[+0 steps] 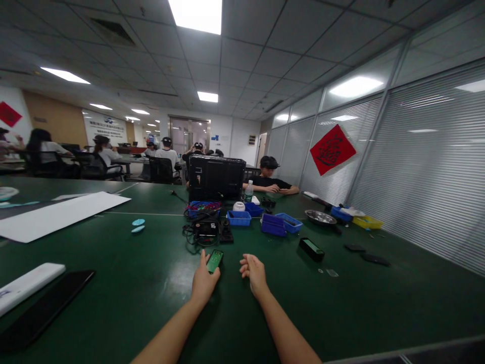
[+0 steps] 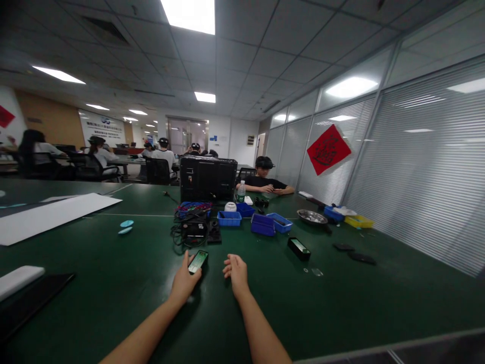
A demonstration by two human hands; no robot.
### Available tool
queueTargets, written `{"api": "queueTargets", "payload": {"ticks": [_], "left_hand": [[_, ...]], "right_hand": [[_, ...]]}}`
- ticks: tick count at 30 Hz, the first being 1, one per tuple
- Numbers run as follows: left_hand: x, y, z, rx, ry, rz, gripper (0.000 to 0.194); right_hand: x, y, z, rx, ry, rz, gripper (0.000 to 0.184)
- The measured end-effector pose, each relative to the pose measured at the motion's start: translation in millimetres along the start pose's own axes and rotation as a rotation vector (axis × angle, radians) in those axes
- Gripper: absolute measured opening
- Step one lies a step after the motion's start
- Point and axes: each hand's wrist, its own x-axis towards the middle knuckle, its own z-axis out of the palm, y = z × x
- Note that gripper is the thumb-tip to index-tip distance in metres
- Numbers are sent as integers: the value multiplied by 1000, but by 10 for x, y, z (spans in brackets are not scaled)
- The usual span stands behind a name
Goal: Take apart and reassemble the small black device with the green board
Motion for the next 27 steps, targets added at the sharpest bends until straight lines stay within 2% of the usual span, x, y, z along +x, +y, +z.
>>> {"api": "queueTargets", "payload": {"ticks": [6,10,13,16,19,22,27], "left_hand": [[132,-221,-515,127,97,-92,81],[287,-425,-912,219,190,-169,81],[362,-525,-1116,194,300,-212,79],[402,-569,-1196,90,450,-195,77],[439,-586,-1195,65,552,-171,77],[476,-591,-1170,139,544,-172,79],[512,-592,-1129,328,429,-158,73]], "right_hand": [[43,-1,12,-81,-4,-1,39],[138,13,66,-368,-27,-27,36],[227,15,112,-548,-23,-61,34],[331,32,125,-587,17,-142,34],[435,73,98,-520,83,-187,35],[523,104,43,-378,132,-162,39],[612,60,-57,-220,169,-121,39]]}}
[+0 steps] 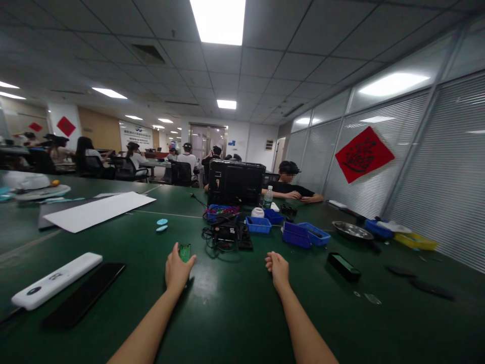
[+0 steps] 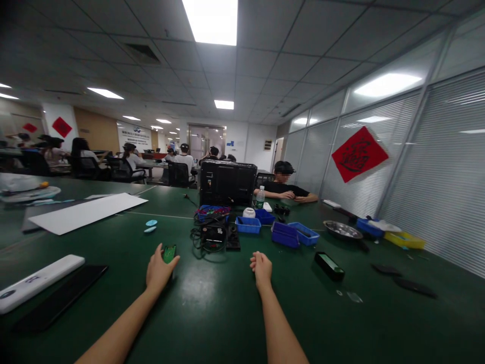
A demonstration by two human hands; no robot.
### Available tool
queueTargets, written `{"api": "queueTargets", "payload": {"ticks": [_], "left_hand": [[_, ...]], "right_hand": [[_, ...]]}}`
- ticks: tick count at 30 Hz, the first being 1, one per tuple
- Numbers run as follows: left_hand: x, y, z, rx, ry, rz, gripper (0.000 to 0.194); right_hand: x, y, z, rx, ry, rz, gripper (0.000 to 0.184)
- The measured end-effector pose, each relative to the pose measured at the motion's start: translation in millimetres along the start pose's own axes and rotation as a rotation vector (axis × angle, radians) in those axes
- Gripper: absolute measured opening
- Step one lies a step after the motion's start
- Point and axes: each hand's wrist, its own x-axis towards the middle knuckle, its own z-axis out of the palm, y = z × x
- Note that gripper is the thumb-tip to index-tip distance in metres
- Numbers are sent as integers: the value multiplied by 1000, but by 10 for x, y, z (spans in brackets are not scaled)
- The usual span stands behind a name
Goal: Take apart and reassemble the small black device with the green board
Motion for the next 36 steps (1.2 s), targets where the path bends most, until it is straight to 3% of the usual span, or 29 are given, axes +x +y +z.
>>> {"api": "queueTargets", "payload": {"ticks": [6,14,19,26,30,36], "left_hand": [[9,-31,41,99,-48,52,50],[-18,-10,5,203,-37,142,53],[-29,28,-66,211,-58,117,48],[-53,35,-104,240,21,87,63],[-42,26,-115,255,10,60,61],[113,-54,-144,101,-135,-92,49]], "right_hand": [[-36,-56,-71,-18,-63,21,35],[-98,-101,-93,-46,-141,22,34],[-86,-95,-88,-47,-173,5,33],[10,-55,-67,-10,-209,-1,32],[3,-76,-65,-32,-217,16,29],[-33,-96,-66,-73,-243,18,25]]}}
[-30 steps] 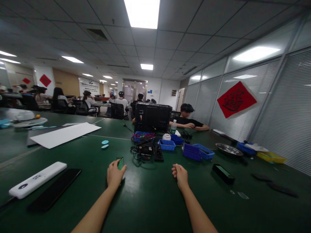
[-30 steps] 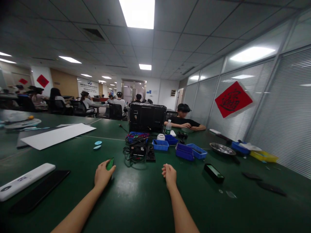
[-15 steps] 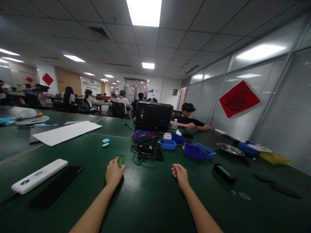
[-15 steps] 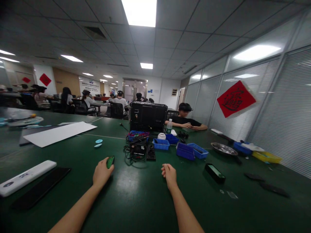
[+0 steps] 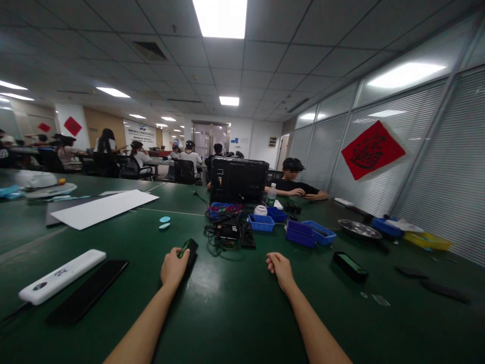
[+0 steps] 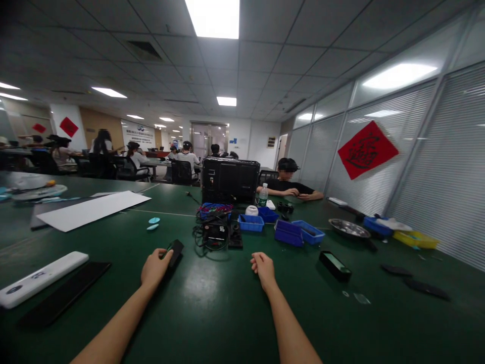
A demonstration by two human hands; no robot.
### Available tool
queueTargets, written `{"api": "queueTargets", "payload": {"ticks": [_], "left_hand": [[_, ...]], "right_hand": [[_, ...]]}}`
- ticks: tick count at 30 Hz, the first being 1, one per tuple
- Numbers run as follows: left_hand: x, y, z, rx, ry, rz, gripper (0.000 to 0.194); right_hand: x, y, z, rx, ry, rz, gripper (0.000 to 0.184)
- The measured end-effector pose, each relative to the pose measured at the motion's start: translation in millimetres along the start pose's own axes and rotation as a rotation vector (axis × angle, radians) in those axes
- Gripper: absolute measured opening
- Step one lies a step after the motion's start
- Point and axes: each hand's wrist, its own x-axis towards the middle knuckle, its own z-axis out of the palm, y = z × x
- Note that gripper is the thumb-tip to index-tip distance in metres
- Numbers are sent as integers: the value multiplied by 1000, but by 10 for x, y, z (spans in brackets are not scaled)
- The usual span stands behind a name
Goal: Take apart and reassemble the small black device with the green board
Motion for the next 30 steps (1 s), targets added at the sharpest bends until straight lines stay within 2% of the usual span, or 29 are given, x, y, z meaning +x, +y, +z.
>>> {"api": "queueTargets", "payload": {"ticks": [2,5,8,11,14,16,20,22,25,30], "left_hand": [[34,-12,-32,3,-24,3,46],[35,3,-84,55,1,-2,44],[-6,36,-109,82,26,-17,49],[-54,52,-91,142,84,48,64],[-61,35,-65,211,97,125,65],[-24,6,-71,185,64,98,62],[113,-83,-141,38,0,-43,62],[177,-131,-181,34,-20,-63,58],[236,-189,-224,77,-15,-53,51],[251,-225,-279,107,41,-119,50]], "right_hand": [[-4,4,1,-15,-12,6,25],[-12,6,-6,-27,-24,7,25],[-23,8,-23,-40,-31,5,24],[-26,18,-37,-51,-45,2,24],[-19,28,-40,-80,-59,6,22],[-14,30,-38,-101,-63,9,22],[-19,14,-30,-106,-63,22,21],[-29,0,-28,-101,-64,21,20],[-49,-23,-31,-101,-69,19,20],[-66,-44,-38,-113,-82,26,19]]}}
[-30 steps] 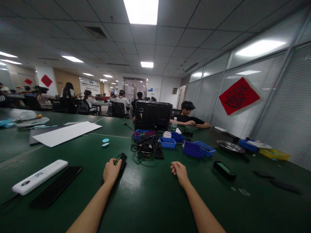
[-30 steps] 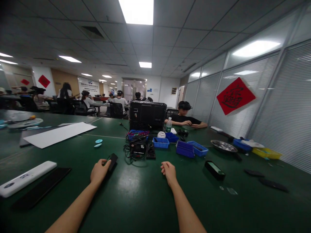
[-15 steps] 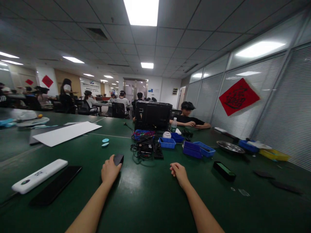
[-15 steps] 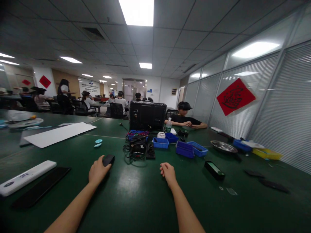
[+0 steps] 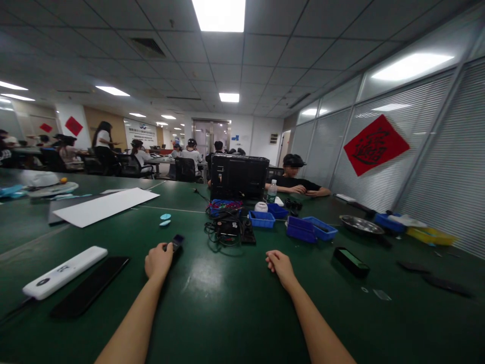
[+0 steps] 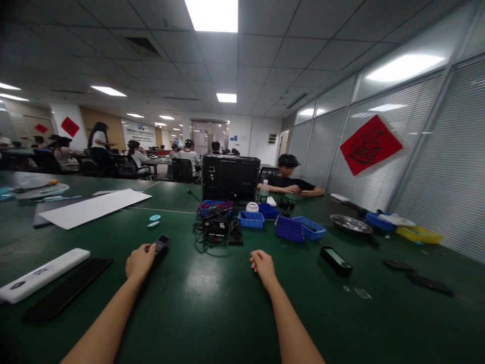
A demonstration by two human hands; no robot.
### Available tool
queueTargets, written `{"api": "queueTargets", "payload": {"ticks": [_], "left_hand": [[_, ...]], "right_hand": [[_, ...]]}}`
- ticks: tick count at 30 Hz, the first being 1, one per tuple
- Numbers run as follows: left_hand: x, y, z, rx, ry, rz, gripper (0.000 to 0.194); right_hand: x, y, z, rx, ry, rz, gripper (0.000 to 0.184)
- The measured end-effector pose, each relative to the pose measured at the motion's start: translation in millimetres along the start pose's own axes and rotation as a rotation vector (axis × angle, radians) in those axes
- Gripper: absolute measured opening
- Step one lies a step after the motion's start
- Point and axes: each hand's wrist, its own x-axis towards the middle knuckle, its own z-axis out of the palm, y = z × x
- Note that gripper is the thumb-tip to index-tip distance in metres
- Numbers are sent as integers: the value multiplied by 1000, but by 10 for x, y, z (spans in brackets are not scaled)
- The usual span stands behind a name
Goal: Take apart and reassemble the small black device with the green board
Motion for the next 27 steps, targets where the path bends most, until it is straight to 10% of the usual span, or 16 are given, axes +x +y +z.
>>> {"api": "queueTargets", "payload": {"ticks": [12,27], "left_hand": [[-109,58,-11,47,38,-1,65],[-422,278,150,128,-112,335,57]], "right_hand": [[-13,-27,5,-23,-6,16,17],[5,16,0,-11,-8,1,19]]}}
